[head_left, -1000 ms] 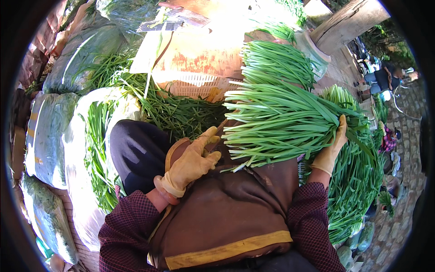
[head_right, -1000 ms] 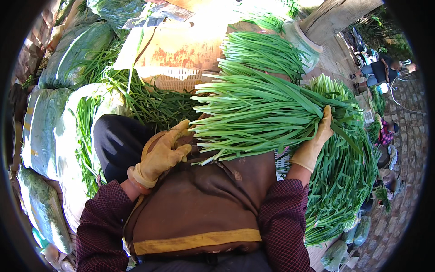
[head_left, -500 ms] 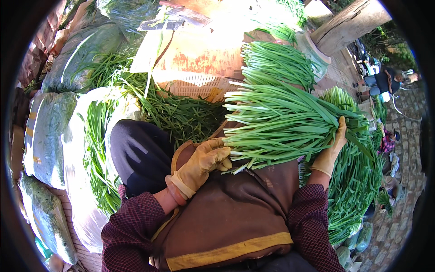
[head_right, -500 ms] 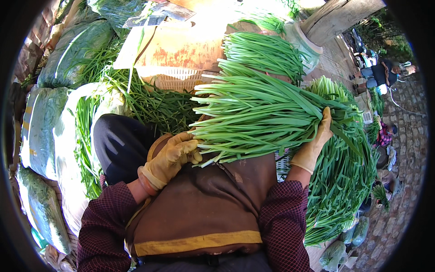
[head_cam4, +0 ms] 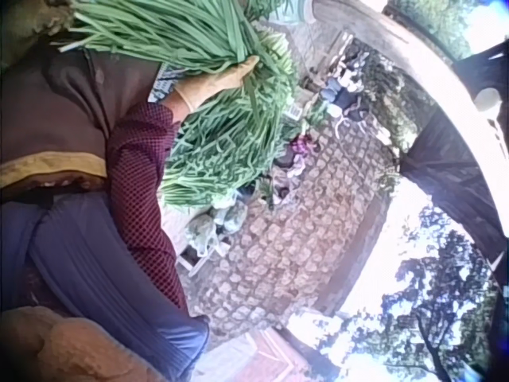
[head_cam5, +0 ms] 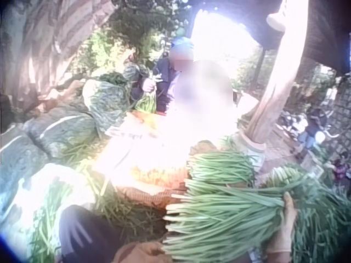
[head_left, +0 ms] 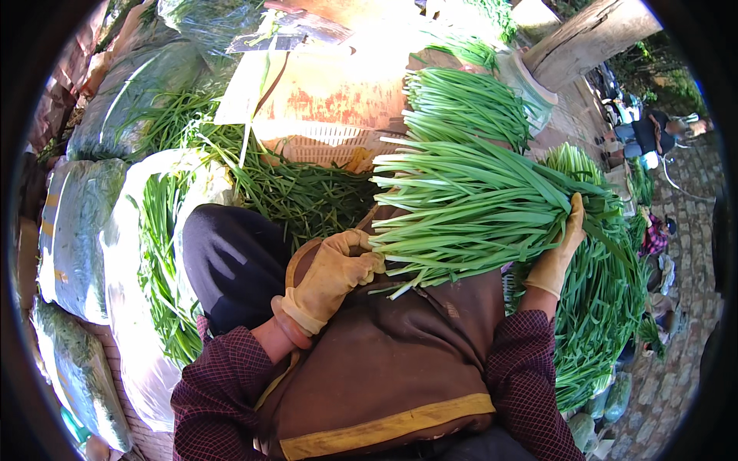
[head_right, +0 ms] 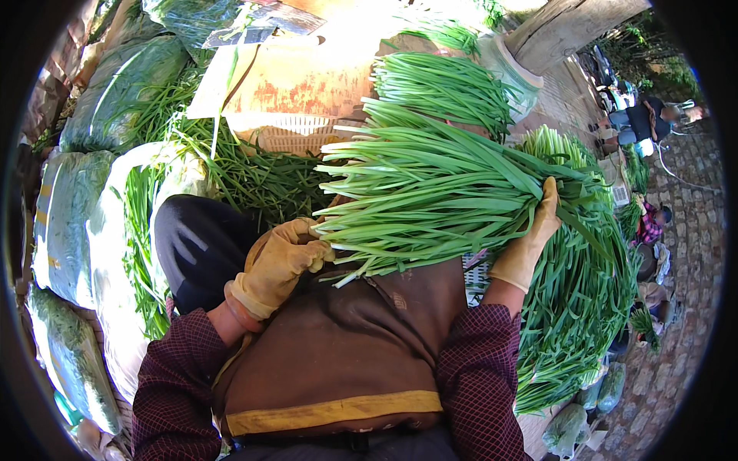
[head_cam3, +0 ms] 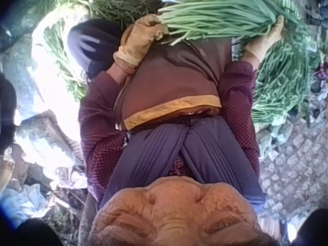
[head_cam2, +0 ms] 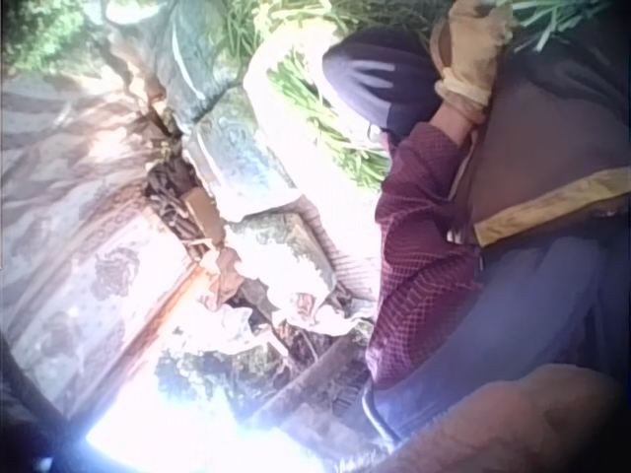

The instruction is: The person trims the ends of green leafy vegetables using a knife on a wooden board, then gathers the trimmed stalks into a bundle and secures them with a rubber band. The person repeats this process with additional stalks.

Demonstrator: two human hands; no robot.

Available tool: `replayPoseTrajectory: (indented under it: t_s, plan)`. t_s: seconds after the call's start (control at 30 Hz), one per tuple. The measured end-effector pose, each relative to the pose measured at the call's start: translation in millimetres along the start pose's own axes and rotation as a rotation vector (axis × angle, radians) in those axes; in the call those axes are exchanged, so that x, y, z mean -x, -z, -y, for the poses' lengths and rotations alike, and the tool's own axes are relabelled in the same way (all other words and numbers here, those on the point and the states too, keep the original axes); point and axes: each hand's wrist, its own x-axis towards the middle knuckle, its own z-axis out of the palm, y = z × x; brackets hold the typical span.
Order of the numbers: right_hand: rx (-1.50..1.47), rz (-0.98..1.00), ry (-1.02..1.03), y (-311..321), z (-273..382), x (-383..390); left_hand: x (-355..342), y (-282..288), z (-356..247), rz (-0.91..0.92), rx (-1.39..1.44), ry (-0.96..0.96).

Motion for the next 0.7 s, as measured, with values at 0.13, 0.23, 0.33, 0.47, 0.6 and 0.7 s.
replayPoseTrajectory:
  t_s: [0.13, 0.23, 0.33, 0.47, 0.6, 0.7]
  plan:
    - [0.044, -0.036, 0.021, -0.9, 4.9, 6.9, 6.7, 19.0, -55.6, -0.198, -0.073, -0.328]
    - [0.066, -0.089, 0.005, -0.1, 7.4, 11.6, 9.9, 68.3, -156.1, -0.884, -0.265, -0.644]
    - [0.066, -0.082, 0.001, 1.6, 7.0, 11.3, 10.1, 101.3, -172.3, -0.652, -0.162, -1.032]
    - [0.071, -0.075, -0.013, 5.0, 2.8, 6.3, 7.8, 82.5, -81.7, -0.164, -0.192, -0.395]
    - [0.018, -0.036, -0.01, 6.1, -1.6, 4.3, 1.9, 24.3, -10.8, 0.146, -0.542, -0.051]
    - [0.0, -0.042, -0.018, 5.7, -1.7, 3.1, -15.4, -5.8, 4.3, 0.141, -0.473, -0.153]
